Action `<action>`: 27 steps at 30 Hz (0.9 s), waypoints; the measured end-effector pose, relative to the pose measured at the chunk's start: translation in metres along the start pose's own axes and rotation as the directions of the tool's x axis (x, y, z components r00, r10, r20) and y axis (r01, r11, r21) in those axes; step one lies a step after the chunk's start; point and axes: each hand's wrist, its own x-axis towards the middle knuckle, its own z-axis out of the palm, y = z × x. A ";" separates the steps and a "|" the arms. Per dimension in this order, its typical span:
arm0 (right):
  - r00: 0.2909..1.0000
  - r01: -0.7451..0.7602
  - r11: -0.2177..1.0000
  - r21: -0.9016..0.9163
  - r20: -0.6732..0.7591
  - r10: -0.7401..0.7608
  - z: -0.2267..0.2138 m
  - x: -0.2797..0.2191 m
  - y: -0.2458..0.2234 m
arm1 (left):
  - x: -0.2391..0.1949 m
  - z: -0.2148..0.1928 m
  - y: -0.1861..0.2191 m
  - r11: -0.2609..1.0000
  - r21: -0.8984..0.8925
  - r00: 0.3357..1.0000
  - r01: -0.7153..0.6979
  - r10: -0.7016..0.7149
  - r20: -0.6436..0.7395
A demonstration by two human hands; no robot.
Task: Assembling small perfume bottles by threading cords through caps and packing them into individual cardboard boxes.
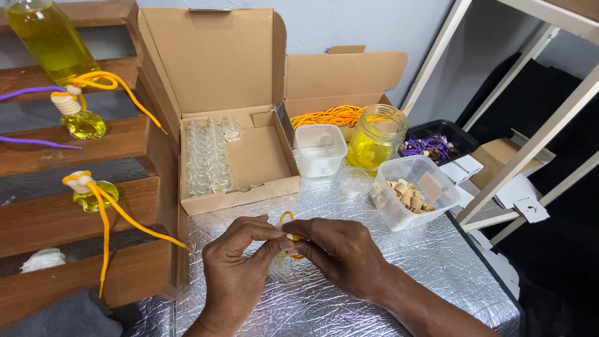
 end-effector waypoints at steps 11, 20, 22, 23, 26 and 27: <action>0.976 0.192 0.981 -0.029 -0.101 -0.194 -0.009 0.007 -0.008 | 0.020 -0.014 0.031 0.935 0.111 0.938 -0.337 0.323 0.123; 0.981 0.177 0.982 0.065 -0.090 -0.171 -0.011 0.011 -0.014 | 0.021 -0.015 0.043 0.866 0.256 0.901 -0.430 0.397 0.171; 0.982 0.149 0.988 0.028 -0.121 -0.144 -0.010 0.012 -0.013 | 0.023 -0.019 0.049 0.804 0.331 0.869 -0.495 0.453 0.201; 0.981 0.153 0.988 0.031 -0.123 -0.148 -0.011 0.012 -0.011 | 0.023 -0.021 0.051 0.801 0.335 0.868 -0.496 0.453 0.201; 0.985 0.037 0.995 0.093 -0.170 -0.021 -0.013 0.010 -0.002 | 0.028 -0.029 0.056 0.780 0.416 0.879 -0.467 0.461 0.122; 0.984 -0.027 0.992 0.122 -0.173 0.048 -0.012 0.010 0.002 | 0.031 -0.032 0.056 0.787 0.442 0.890 -0.430 0.452 0.061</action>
